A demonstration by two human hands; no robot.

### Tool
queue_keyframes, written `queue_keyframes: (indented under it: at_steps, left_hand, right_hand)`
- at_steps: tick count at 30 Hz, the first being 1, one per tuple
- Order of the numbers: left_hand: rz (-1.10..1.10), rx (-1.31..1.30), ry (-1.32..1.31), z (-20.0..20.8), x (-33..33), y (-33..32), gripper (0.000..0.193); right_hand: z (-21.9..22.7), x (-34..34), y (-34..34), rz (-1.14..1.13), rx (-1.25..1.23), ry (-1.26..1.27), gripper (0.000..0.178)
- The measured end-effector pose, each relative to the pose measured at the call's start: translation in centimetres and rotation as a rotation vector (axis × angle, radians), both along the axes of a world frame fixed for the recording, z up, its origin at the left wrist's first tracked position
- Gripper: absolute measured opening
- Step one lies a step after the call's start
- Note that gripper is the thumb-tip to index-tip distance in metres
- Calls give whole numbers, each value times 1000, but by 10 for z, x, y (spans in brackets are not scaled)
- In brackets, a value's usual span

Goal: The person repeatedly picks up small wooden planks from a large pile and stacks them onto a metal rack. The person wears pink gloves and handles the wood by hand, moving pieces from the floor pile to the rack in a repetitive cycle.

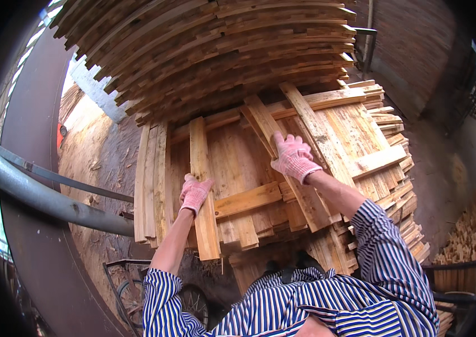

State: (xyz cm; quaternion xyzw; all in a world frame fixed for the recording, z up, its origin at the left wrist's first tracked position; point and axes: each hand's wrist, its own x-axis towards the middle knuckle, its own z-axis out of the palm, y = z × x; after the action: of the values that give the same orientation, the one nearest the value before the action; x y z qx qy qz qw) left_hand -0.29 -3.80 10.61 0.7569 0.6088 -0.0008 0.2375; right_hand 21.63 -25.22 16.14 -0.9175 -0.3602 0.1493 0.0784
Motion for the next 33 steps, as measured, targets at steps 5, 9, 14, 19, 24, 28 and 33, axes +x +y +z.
queue_keyframes:
  at_steps: [5,9,14,19,24,28,33]
  left_hand:
    - [60,120,98,-11,-2,6,72]
    - [43,172,-30,-1,-8,21,64]
    - [136,108,-35,-1,-13,56,64]
    - [118,104,-12,-6,-16,70,80]
    - [-201,470,-267,45,-33,59,91]
    - [-58,688,-130,51,-132,161,80]
    - [14,99,-248,7,-212,211,76]
  right_hand:
    - [-10,1,6,-21,62,204,84]
    - [-11,11,3,-47,72,219,82]
    - [-2,-1,6,-89,100,241,70]
    - [-10,-31,16,-39,118,160,72]
    - [-15,-69,73,-13,220,179,68]
    - [-23,-122,146,25,269,256,69]
    - [-73,-138,181,117,542,418,78]
